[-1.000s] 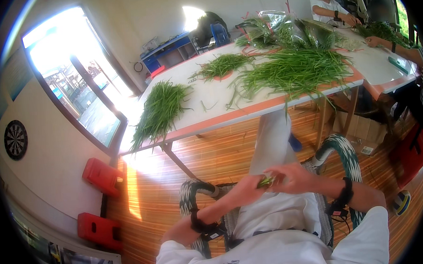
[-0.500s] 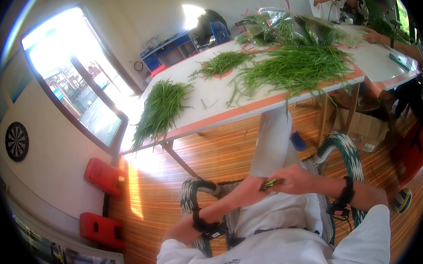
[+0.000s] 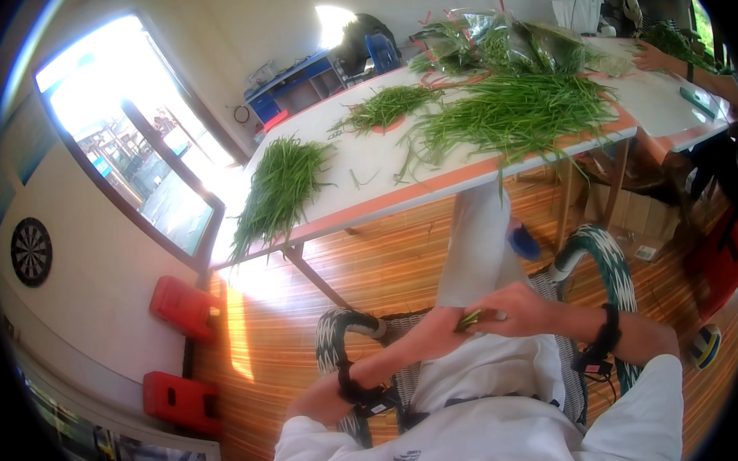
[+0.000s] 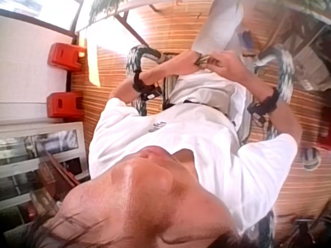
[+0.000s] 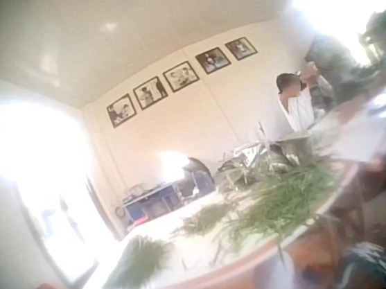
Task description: The person bundles long green stalks by hand while seated at a table.
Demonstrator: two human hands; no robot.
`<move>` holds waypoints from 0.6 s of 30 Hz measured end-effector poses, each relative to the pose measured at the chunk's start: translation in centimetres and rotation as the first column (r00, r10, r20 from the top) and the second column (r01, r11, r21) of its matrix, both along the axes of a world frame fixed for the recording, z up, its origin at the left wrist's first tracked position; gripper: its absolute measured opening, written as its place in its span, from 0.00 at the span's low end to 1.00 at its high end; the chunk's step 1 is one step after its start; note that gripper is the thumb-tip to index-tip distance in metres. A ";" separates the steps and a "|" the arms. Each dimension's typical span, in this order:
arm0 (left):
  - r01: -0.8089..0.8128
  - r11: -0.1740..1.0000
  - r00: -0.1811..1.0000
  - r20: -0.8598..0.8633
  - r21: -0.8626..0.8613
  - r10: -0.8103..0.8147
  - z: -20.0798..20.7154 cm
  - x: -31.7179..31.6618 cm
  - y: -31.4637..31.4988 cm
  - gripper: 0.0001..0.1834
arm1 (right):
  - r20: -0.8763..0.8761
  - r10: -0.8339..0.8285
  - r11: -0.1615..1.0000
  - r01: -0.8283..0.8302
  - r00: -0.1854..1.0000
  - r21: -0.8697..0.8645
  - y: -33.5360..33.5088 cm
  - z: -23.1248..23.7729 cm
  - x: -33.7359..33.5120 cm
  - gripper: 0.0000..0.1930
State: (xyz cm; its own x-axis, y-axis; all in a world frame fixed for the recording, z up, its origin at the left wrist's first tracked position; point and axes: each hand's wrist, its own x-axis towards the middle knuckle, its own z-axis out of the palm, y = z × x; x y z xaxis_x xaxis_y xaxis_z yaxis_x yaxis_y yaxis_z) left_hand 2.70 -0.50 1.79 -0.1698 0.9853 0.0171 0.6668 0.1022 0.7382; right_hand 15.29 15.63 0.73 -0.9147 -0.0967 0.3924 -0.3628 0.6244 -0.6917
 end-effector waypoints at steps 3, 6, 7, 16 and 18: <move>-0.021 0.997 1.000 -0.010 -0.068 0.021 -0.5 -0.7 -0.1 0.09 | 0.052 -0.068 0.992 0.074 0.996 -0.105 0.0 0.2 0.2 0.15; -0.045 0.998 0.998 0.038 -0.050 0.047 -0.7 -0.9 -0.2 0.08 | -0.068 -0.114 0.993 0.111 0.991 -0.049 0.2 0.7 0.2 0.14; -0.057 0.998 0.997 0.052 -0.001 0.056 -0.7 -1.0 -0.2 0.08 | -0.067 -0.115 0.993 0.112 0.991 -0.048 0.2 0.9 0.3 0.14; -0.033 0.999 0.996 -0.078 -0.038 0.030 -1.5 -1.3 0.0 0.07 | -0.286 -0.043 0.998 0.052 0.957 0.027 0.5 0.2 -0.2 0.07; -0.038 0.999 0.997 -0.075 -0.033 0.036 -1.9 -1.2 0.1 0.07 | -0.226 -0.072 0.997 0.073 0.971 -0.005 0.5 -0.1 -0.1 0.05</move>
